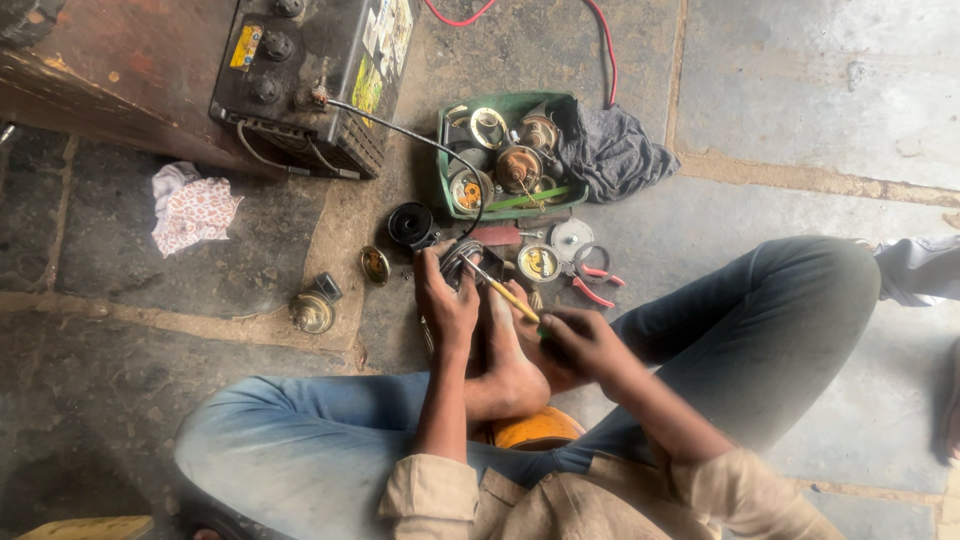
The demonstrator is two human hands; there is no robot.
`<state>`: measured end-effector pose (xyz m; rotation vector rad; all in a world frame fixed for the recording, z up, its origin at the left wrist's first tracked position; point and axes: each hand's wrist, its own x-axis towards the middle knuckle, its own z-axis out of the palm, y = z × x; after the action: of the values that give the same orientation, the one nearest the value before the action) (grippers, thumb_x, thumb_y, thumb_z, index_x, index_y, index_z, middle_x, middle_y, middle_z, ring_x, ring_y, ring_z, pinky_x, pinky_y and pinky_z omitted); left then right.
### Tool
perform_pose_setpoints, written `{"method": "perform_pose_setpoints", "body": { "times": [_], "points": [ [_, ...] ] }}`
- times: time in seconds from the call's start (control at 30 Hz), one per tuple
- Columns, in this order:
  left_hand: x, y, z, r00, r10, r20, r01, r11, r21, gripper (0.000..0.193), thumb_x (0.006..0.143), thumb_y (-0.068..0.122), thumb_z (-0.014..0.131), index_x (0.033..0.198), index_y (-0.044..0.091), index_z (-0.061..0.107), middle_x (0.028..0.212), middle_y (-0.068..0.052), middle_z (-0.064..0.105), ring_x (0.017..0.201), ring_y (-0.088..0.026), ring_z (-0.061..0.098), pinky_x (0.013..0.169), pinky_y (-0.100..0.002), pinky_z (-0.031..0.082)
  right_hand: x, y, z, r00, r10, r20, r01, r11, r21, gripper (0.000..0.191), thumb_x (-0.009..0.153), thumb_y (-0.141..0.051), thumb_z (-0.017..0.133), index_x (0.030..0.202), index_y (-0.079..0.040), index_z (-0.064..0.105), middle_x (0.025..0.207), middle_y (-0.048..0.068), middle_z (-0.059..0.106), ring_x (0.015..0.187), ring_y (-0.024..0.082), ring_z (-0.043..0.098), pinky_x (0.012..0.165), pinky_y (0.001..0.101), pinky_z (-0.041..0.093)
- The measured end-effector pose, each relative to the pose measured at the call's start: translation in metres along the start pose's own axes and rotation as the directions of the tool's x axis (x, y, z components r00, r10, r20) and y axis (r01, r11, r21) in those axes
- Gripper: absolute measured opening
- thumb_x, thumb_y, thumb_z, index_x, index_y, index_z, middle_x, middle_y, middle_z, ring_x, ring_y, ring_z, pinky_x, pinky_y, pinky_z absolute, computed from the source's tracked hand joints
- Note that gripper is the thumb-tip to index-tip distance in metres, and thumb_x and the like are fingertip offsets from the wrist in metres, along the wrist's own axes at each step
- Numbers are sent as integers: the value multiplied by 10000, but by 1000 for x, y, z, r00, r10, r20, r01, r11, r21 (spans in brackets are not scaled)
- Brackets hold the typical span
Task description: The person sits on the floor and uses a screwdriver to remove screws from a cylindrical electrical component. They separate the housing, wipe the interior with a cloth, and reassemble the unit with the screws.
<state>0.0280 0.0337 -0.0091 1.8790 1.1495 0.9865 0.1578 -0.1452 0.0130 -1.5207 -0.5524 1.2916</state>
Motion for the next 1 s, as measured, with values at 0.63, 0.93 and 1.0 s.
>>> {"method": "perform_pose_setpoints", "body": {
  "times": [0.63,0.93,1.0],
  "points": [
    [-1,5,-9,999,36,-39,-35,999,33,305,878,106,745,1148,33,623,1129,-173,646,1080,-395,614,926,-473,487,-11,-11,-1,914,-405,-3,390,881,-268,349,1131,-390,642,1204,-49,638,690,22,586,523,123,576,475,215,428],
    [6,8,-6,999,22,-45,-20,999,46,313,897,115,768,1159,30,620,1133,-159,644,1098,-362,613,955,-473,476,-6,-24,11,784,-620,4,322,401,-858,229,947,-272,707,1098,-104,672,872,32,646,734,189,655,600,325,513],
    [6,7,-9,999,-3,-51,8,996,88,320,875,104,778,1147,31,627,1117,-158,647,1090,-363,613,963,-488,463,-7,-30,15,869,-494,-11,413,738,-534,357,919,-284,736,1130,-16,631,913,8,659,777,144,667,666,290,541]
  ]
}}
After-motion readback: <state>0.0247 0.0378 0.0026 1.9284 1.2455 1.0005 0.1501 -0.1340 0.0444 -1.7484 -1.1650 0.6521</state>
